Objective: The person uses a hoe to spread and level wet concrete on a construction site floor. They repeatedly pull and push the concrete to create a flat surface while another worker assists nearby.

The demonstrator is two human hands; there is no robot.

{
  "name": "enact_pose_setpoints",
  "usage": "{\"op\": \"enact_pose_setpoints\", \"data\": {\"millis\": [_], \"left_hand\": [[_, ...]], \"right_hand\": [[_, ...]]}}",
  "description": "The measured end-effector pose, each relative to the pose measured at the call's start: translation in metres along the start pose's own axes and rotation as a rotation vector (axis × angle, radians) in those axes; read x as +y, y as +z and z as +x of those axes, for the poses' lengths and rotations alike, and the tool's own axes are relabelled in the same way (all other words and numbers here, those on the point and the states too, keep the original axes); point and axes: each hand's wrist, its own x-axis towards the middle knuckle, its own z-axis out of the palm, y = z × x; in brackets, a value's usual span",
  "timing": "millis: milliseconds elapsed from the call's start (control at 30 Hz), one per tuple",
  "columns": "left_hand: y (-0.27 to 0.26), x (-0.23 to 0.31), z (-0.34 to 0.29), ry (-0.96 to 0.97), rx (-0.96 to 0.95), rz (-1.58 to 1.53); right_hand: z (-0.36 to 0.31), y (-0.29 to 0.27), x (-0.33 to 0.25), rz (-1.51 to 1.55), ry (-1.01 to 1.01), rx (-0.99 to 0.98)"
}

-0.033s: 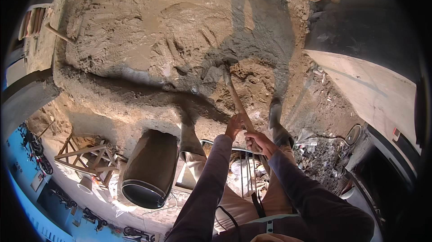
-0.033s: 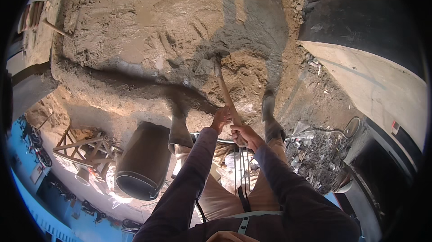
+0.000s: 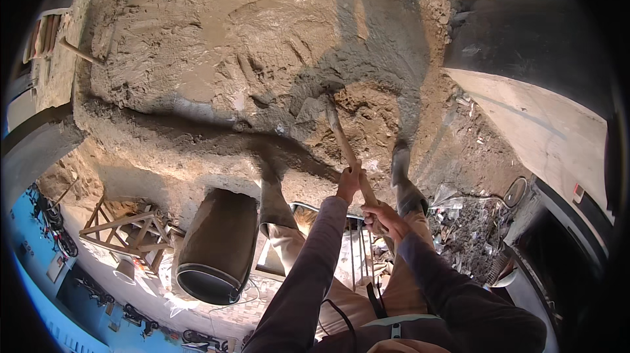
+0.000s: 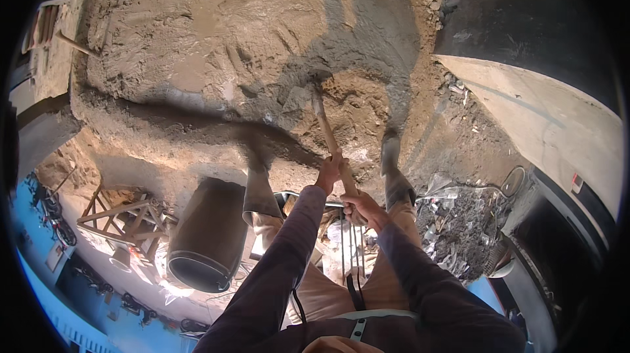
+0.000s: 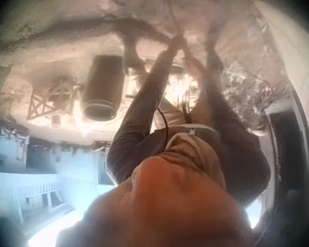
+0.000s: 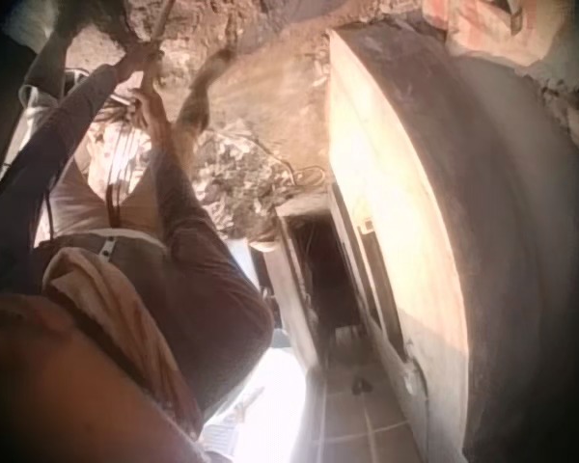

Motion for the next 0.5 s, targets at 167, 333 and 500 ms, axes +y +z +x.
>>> {"op": "enact_pose_setpoints", "data": {"millis": [167,333,500], "left_hand": [[0.043,-0.091,0.032,-0.243,0.127,-0.3],[-0.002,-0.022,0.019,-0.132,0.136,-0.495],[-0.166,0.175,0.071,0.381,0.412,-0.276]], "right_hand": [[-0.066,-0.079,0.105,-0.755,-0.163,0.374],[-0.023,-0.048,0.09,-1.093,-0.224,0.441],[0.154,0.113,-0.01,-0.863,-0.277,-0.035]]}}
